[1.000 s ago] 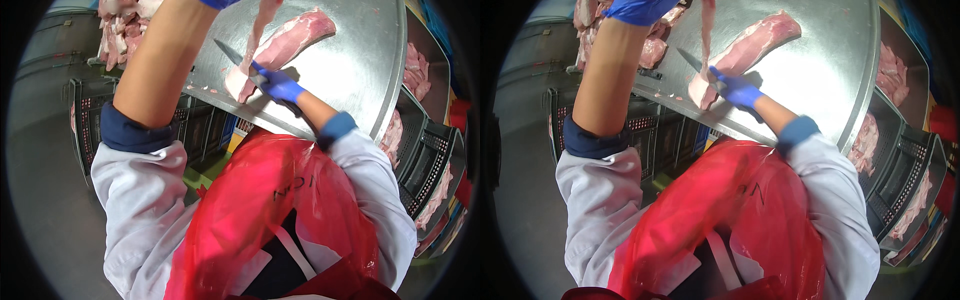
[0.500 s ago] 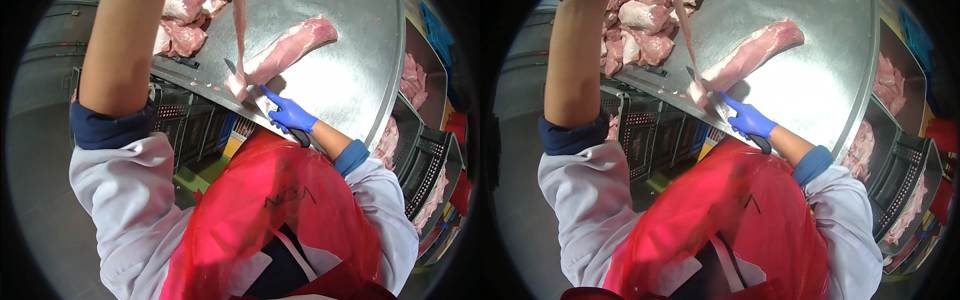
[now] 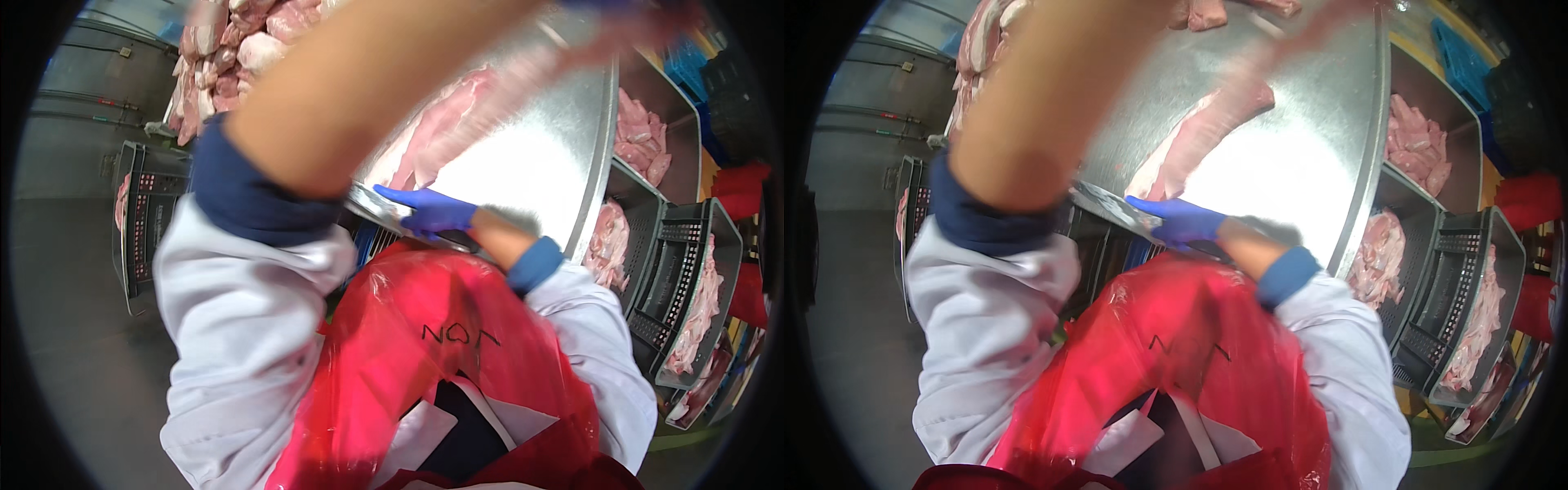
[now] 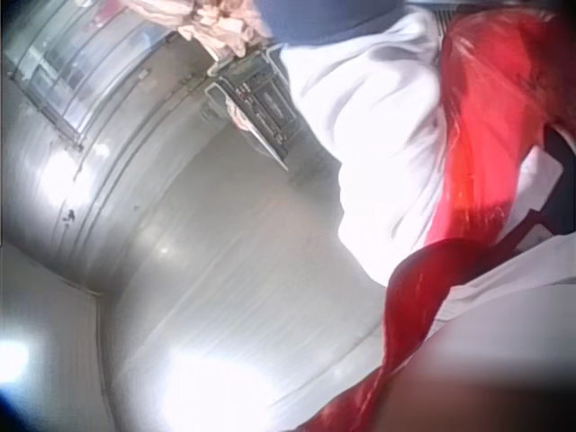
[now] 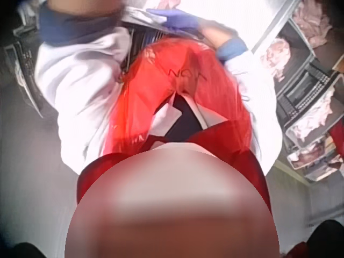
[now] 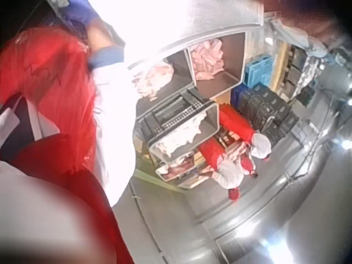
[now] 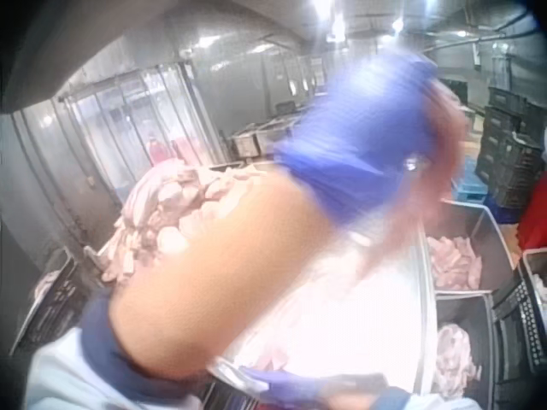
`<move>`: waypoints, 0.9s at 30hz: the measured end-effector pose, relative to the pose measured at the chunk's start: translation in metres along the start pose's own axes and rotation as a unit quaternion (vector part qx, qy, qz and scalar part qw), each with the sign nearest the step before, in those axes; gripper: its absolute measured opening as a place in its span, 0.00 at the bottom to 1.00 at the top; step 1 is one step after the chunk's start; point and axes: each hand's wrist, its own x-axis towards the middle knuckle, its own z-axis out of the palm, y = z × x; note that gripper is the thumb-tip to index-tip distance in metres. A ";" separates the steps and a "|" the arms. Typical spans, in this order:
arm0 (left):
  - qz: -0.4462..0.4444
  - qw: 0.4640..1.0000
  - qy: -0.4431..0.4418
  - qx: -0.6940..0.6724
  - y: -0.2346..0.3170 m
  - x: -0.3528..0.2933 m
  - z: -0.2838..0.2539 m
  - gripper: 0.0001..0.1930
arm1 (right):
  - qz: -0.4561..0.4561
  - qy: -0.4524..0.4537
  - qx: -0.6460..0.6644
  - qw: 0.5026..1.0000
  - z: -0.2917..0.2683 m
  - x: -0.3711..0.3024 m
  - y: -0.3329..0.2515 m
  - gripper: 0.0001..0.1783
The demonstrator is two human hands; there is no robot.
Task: The person uses a knife to trim fat and connective tissue from large cuts of pork on a stainless steel table. They separate the trimmed meat from the fat and place the pieces into a nearby plastic crate. The person handles the meat one piece at a time, repeating the trimming process throughout the clip.
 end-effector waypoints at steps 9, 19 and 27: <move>0.120 0.986 -0.087 0.076 -0.162 -0.090 0.100 0.29 | 0.073 0.354 0.249 0.898 -0.071 -0.031 0.074 0.42; -0.352 0.790 0.186 0.466 -0.258 -0.353 -0.152 0.16 | 0.181 0.497 0.038 0.848 -0.244 0.024 0.087 0.47; -0.346 0.782 0.365 0.369 -0.288 -0.365 -0.213 0.13 | 0.297 0.275 0.282 0.870 -0.082 -0.108 -0.007 0.47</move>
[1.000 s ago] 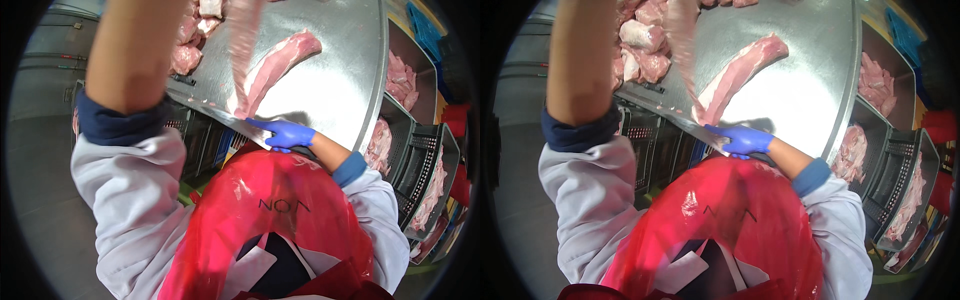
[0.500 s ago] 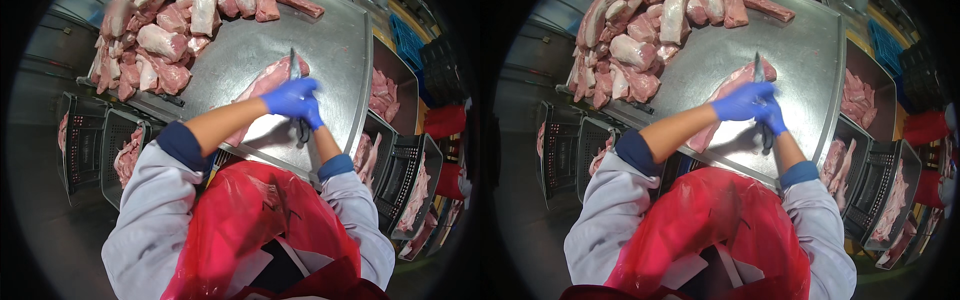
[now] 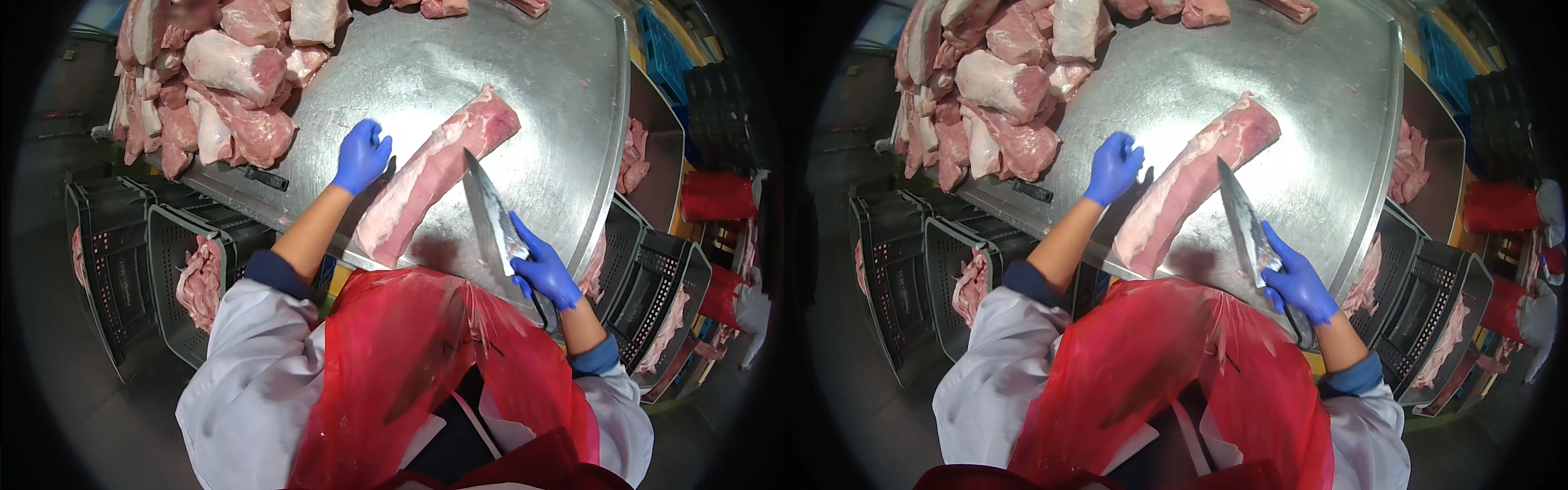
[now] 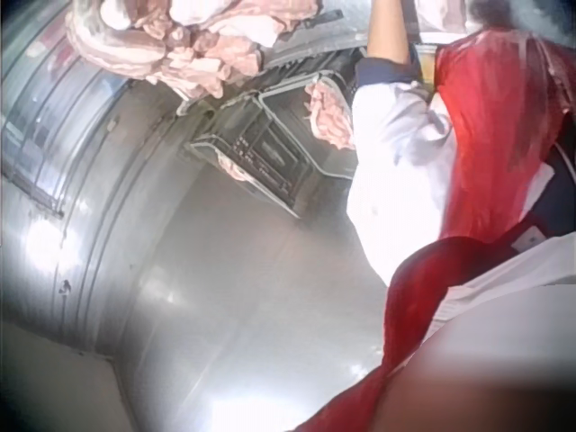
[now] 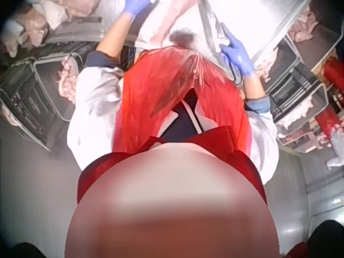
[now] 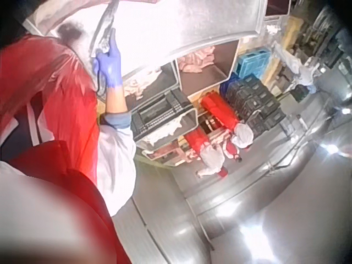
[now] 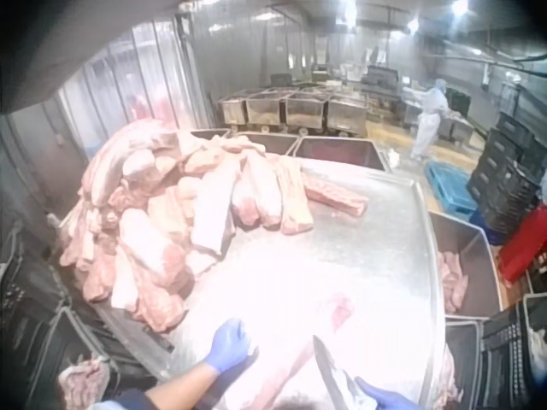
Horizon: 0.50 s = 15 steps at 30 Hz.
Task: The person uses a knife to trim fat and connective tissue from large cuts of pork on a stainless steel table. They separate the trimmed meat from the fat and place the pieces into a nearby plastic crate. The person handles the meat one piece at a time, repeating the trimming process throughout the clip.
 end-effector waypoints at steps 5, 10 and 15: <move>0.065 0.987 -0.060 0.133 0.099 0.064 0.096 0.28 | -0.195 0.204 0.023 0.959 -0.043 0.058 -0.005 0.49; -0.030 0.962 -0.210 0.170 0.079 0.120 0.125 0.20 | -0.247 0.250 0.127 0.927 -0.039 0.142 -0.039 0.46; -0.075 0.978 -0.196 -0.010 0.073 0.111 0.120 0.11 | -0.233 0.158 0.028 0.959 -0.041 0.211 -0.071 0.44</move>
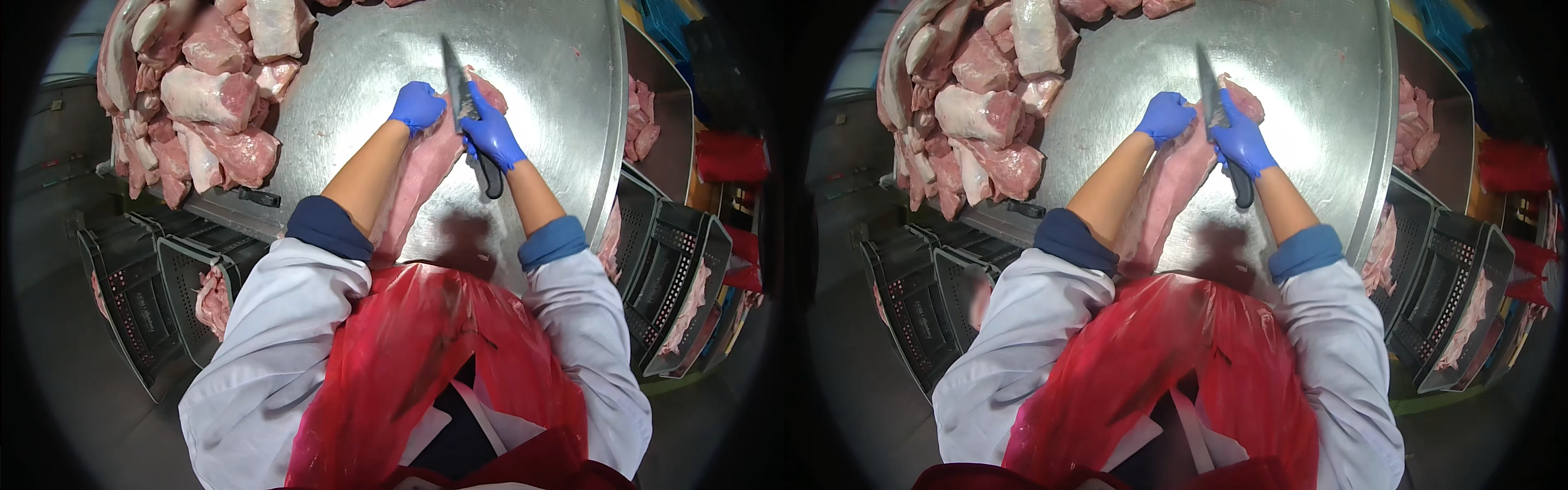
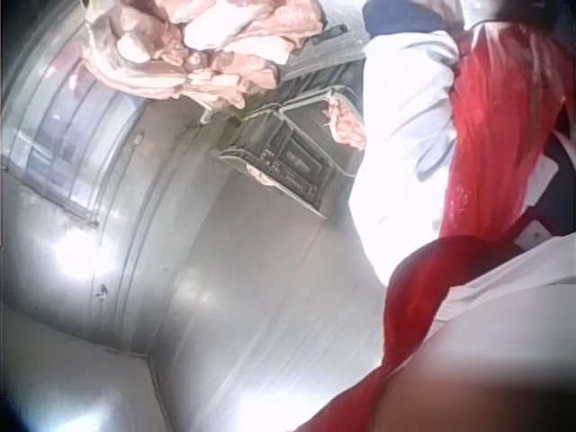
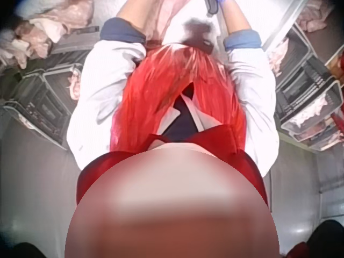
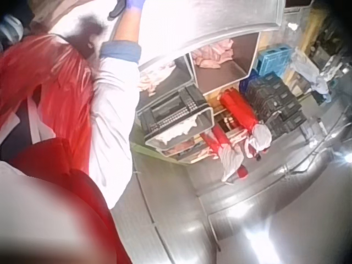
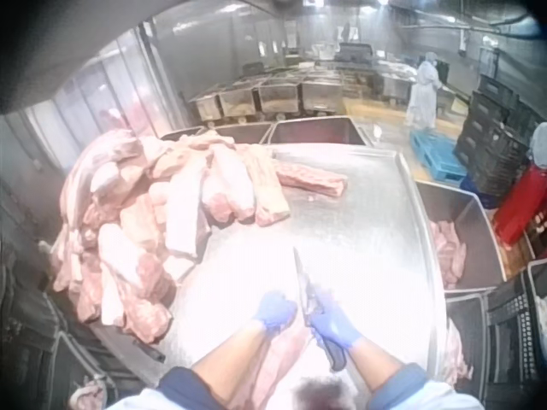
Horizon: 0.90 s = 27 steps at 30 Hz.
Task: The person uses a knife to trim fat and connective tissue from large cuts of pork on a stainless steel table. They separate the trimmed meat from the fat and place the pieces into a nearby plastic crate. The person handles the meat one piece at a time, repeating the trimming process throughout the clip.
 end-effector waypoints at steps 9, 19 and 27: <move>0.017 0.996 0.012 -0.092 0.013 -0.023 -0.010 0.07 | 0.026 -0.118 -0.127 0.984 -0.008 -0.036 -0.021 0.44; -0.016 0.947 -0.062 -0.316 0.026 -0.032 -0.026 0.04 | -0.003 -0.139 -0.178 0.974 -0.002 -0.048 -0.012 0.42; 0.019 0.886 -0.081 -0.457 0.009 -0.031 -0.051 0.05 | 0.082 -0.214 -0.084 0.970 0.011 -0.113 -0.006 0.44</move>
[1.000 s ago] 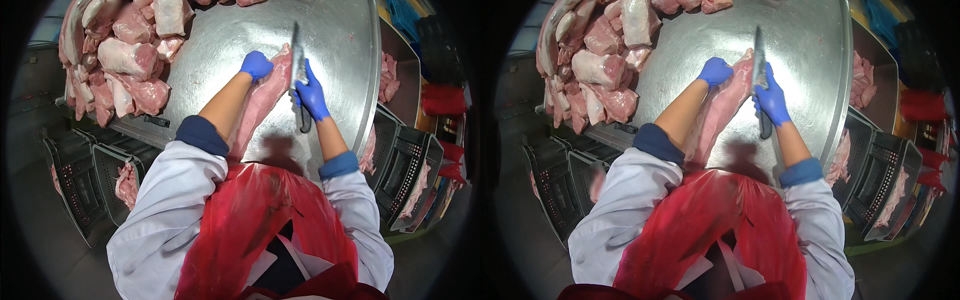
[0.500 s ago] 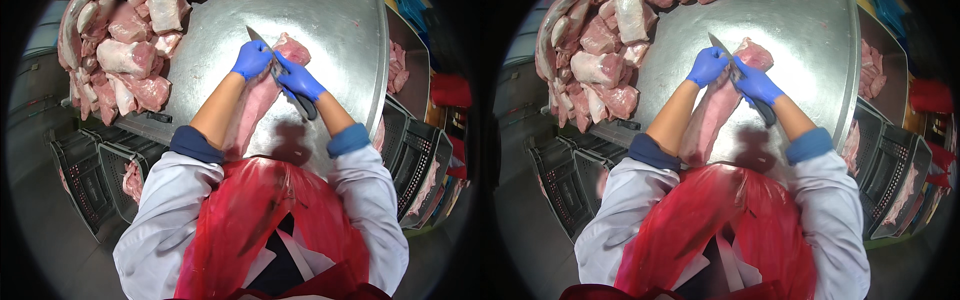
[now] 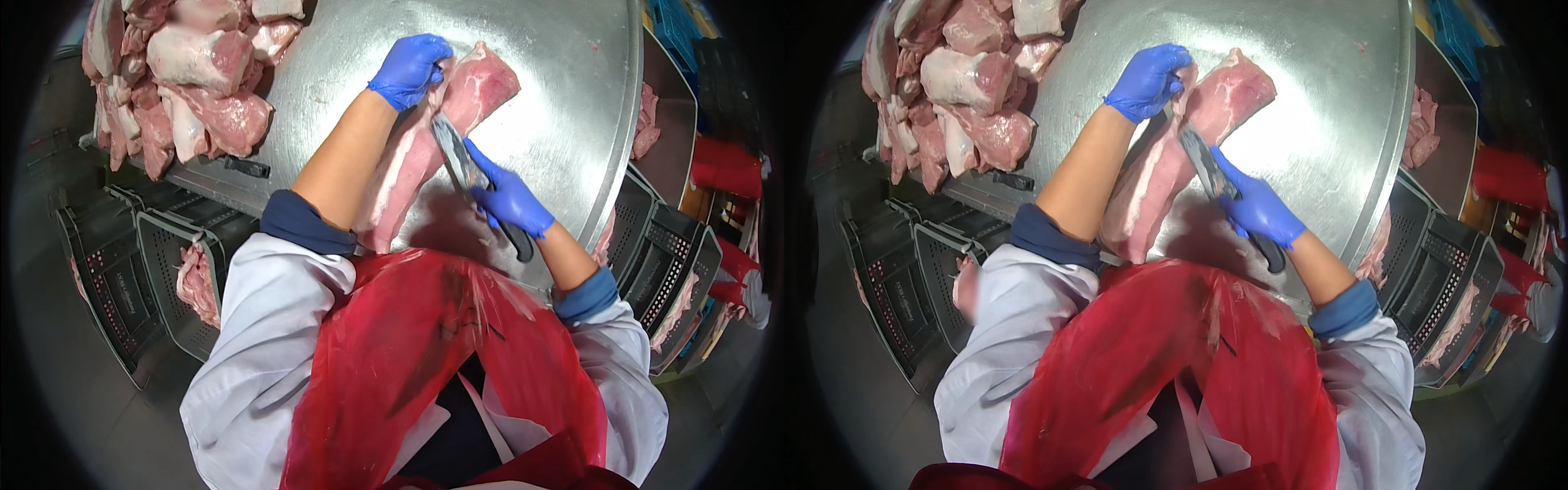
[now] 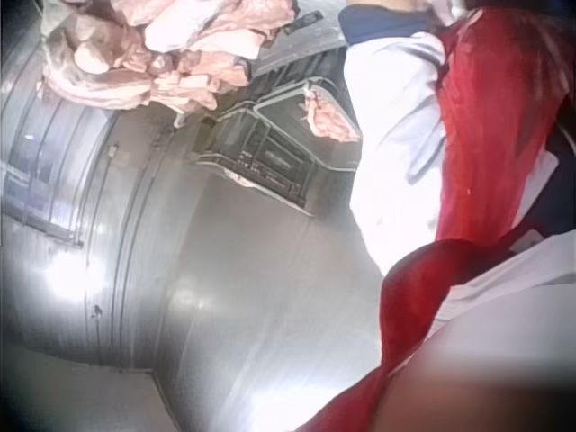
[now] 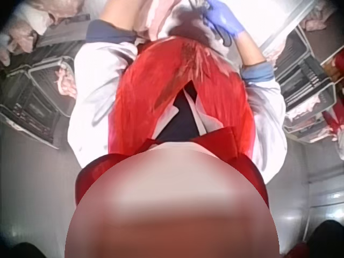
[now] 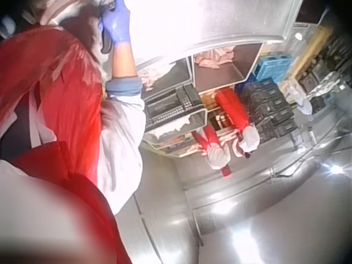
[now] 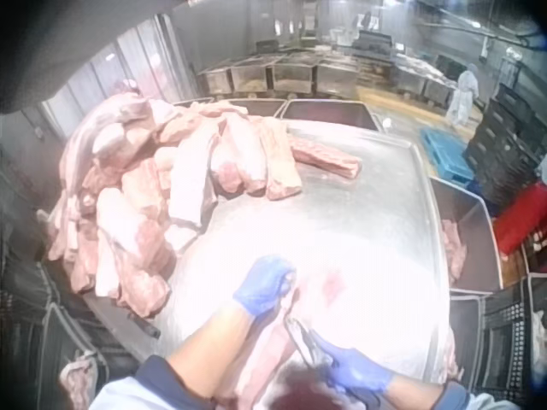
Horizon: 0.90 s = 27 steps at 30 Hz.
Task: The person uses a knife to trim fat and connective tissue from large cuts of pork on a stainless steel table. They separate the trimmed meat from the fat and place the pieces into a nearby plastic crate. The person handles the meat one piece at a time, repeating the trimming process throughout the clip.
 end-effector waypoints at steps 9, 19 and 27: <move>0.106 0.992 -0.002 -0.065 0.035 -0.032 -0.019 0.04 | 0.006 -0.030 -0.036 0.999 0.040 -0.009 -0.011 0.43; 0.124 0.987 -0.002 -0.104 0.070 -0.083 -0.002 0.05 | 0.022 -0.061 -0.052 0.997 0.062 -0.012 0.009 0.43; 0.185 0.982 -0.003 -0.040 0.090 -0.133 0.001 0.02 | -0.046 -0.051 -0.153 0.986 0.091 -0.004 0.004 0.41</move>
